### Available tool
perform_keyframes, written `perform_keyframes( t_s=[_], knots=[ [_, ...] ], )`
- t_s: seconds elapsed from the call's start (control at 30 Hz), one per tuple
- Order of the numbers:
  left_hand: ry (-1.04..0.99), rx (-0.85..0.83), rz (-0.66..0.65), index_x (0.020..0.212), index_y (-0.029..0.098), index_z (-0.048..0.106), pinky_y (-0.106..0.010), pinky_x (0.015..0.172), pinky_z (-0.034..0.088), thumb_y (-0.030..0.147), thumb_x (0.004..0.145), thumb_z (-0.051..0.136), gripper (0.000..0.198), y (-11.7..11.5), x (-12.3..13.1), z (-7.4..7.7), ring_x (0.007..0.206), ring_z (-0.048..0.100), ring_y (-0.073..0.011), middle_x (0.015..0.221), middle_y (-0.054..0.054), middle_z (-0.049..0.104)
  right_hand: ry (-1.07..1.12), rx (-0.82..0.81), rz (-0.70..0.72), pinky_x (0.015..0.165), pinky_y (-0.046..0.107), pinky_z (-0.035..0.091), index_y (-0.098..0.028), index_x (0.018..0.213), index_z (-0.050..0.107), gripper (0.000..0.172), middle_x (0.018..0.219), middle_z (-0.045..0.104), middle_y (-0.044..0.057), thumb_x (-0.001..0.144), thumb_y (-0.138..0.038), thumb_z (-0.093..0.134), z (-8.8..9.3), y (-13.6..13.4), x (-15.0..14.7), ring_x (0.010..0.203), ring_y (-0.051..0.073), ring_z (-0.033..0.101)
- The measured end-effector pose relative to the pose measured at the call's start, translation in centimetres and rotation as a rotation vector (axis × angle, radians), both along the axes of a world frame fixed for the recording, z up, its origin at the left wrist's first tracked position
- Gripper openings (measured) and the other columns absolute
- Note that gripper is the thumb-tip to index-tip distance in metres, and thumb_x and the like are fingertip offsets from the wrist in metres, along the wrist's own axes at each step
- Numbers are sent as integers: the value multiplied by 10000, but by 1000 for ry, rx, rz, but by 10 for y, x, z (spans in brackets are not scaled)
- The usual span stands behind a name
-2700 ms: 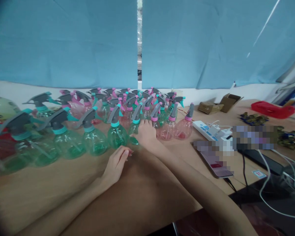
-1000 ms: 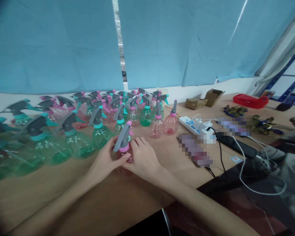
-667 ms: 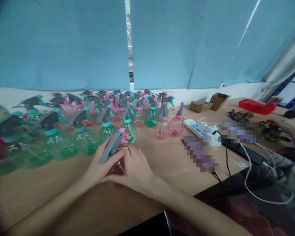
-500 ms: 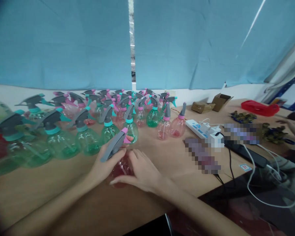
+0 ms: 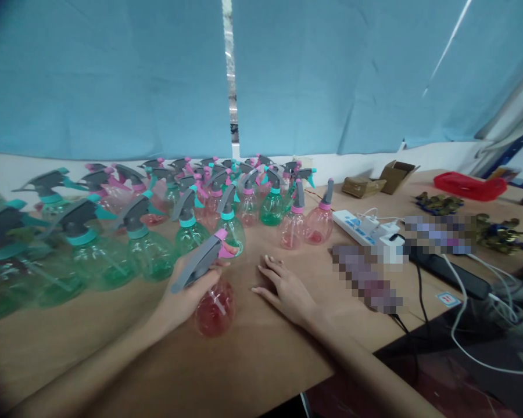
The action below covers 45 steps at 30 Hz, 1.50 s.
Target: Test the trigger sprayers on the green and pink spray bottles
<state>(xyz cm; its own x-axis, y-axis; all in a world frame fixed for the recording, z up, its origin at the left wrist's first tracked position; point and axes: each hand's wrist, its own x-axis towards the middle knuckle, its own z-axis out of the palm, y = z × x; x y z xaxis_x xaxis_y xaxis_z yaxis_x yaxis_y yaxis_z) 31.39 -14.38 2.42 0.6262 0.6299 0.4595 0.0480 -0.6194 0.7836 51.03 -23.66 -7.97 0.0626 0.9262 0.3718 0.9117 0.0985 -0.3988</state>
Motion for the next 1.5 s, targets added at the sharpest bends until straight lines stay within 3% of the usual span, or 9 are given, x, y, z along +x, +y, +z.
perform_keyframes(
  t_s=[0.17, 0.4, 0.8, 1.0, 1.1, 1.5],
  knots=[
    [28, 17, -47, 827, 205, 616, -240, 506, 406, 169, 707, 483, 183, 1, -1, 1, 544, 489, -116, 674, 23, 586, -49, -16, -20, 1100, 483, 303, -140, 1302, 509, 568, 1404, 447, 140, 889, -524, 444, -1, 0, -3, 1330, 258, 364],
    [44, -29, -67, 797, 189, 595, -220, 451, 303, 174, 710, 474, 150, -2, -1, 7, 445, 311, -86, 516, 74, 380, -62, -17, -27, 1104, 471, 299, -142, 1304, 511, 561, 1402, 450, 135, 891, -516, 448, -2, 0, -3, 1327, 255, 369],
    [5, -102, -99, 714, 201, 565, -236, 471, 360, 185, 715, 474, 93, -2, 1, 6, 484, 408, -96, 661, 26, 567, -24, 21, -10, 1084, 522, 313, -208, 1308, 509, 511, 1397, 460, 109, 883, -490, 484, -2, -1, -2, 1318, 267, 382],
    [7, 27, -60, 856, 216, 610, -247, 538, 404, 167, 696, 480, 212, 3, 3, 3, 516, 442, -109, 616, 50, 519, -18, 28, -16, 1083, 511, 319, -203, 1302, 515, 513, 1392, 465, 116, 880, -493, 488, -2, 0, -2, 1313, 261, 392],
    [11, 30, -30, 864, 206, 608, -258, 586, 431, 179, 716, 478, 199, 2, 3, 1, 582, 504, -126, 680, 28, 569, -32, 9, -21, 1092, 494, 310, -168, 1300, 516, 532, 1392, 463, 131, 884, -497, 478, -3, 0, -2, 1318, 259, 384],
    [0, -7, -1, 895, 214, 643, -229, 483, 389, 178, 715, 494, 236, -2, 4, 0, 509, 430, -113, 559, 49, 483, -27, 16, -9, 1088, 517, 307, -199, 1313, 503, 521, 1400, 455, 115, 884, -495, 477, -3, 0, -1, 1318, 265, 382]
  ],
)
